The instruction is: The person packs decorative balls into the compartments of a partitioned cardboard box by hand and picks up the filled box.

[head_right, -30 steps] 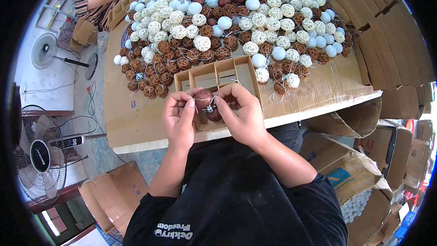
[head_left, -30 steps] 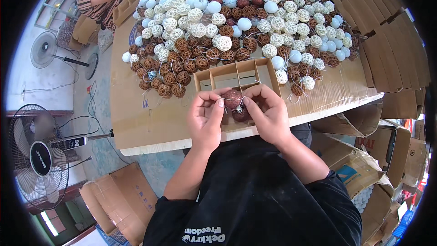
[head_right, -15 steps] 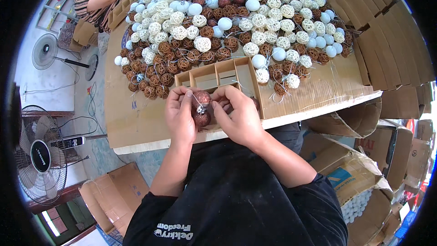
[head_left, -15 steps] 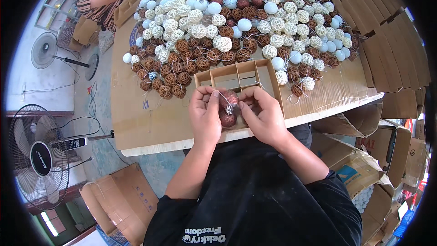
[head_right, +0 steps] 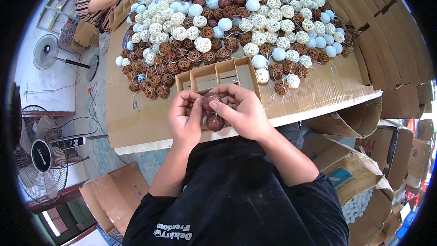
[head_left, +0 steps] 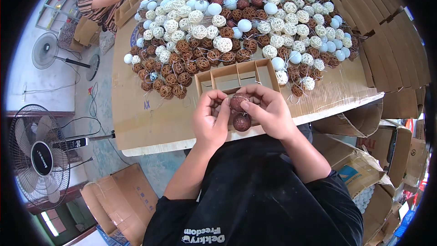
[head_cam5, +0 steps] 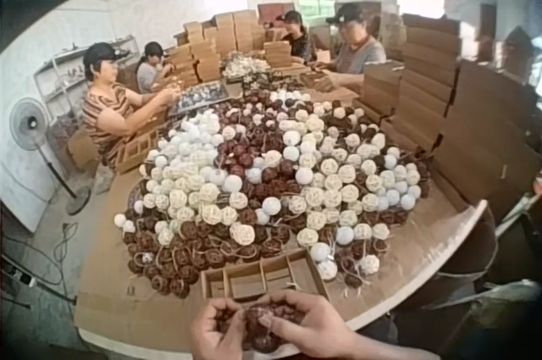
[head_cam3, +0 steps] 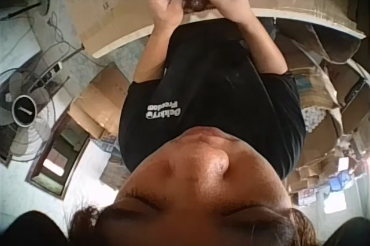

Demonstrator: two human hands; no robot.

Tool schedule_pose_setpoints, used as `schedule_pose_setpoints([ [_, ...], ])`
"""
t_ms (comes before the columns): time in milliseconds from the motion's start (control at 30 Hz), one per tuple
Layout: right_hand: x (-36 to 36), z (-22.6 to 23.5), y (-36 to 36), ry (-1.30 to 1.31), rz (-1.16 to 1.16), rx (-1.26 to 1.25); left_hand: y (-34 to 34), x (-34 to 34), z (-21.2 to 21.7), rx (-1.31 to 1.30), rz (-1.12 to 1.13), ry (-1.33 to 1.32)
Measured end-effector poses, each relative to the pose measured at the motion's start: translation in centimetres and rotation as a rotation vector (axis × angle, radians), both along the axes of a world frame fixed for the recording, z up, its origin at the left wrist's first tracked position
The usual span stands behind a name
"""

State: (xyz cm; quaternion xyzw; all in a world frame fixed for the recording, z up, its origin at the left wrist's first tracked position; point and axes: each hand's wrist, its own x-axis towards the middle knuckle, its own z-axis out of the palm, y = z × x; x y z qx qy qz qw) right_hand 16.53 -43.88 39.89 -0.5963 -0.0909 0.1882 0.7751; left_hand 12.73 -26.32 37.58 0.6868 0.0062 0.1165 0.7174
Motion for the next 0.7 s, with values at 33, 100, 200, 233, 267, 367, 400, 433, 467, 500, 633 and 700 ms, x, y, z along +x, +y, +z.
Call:
schedule_pose_setpoints([
  [33,0.1,-0.1,-0.1,0.037,0.023,0.052,0.0,0.1,0.0,-0.001,-0.003,0.000],
  [100,0.3,-0.4,-0.7,0.060,0.096,0.070,0.1,0.3,0.2,0.032,-0.030,-0.014],
  [200,0.7,-0.6,-0.8,0.076,0.125,0.150,0.8,1.0,0.2,-0.155,-0.140,0.130],
  [233,0.8,-0.5,-1.1,0.074,0.125,0.150,1.0,1.2,0.3,-0.176,-0.157,0.161],
  [267,0.9,-0.5,-1.4,0.084,0.170,0.157,1.0,1.2,0.6,-0.175,-0.158,0.160],
  [367,1.5,-0.6,-1.8,0.006,0.258,0.168,1.2,1.2,0.8,-0.247,-0.171,0.212],
  [400,1.7,-0.7,-1.8,-0.085,0.297,0.173,1.4,1.4,0.6,-0.188,-0.127,0.225],
  [433,1.7,-0.7,-1.7,-0.124,0.352,0.115,1.6,1.6,0.5,-0.130,-0.084,0.237],
  [467,1.1,-0.7,-1.1,0.006,0.293,0.148,1.3,1.6,0.4,-0.172,-0.045,0.226],
  [500,0.4,-0.7,-0.2,0.133,0.230,0.180,1.2,1.7,0.5,-0.171,-0.048,0.224],
  [633,0.3,-0.9,0.9,0.270,0.058,0.307,0.8,1.9,0.7,-0.297,0.022,0.230],
  [700,0.4,-0.5,1.1,0.184,0.034,0.266,0.5,1.9,0.3,-0.217,0.068,0.147],
])
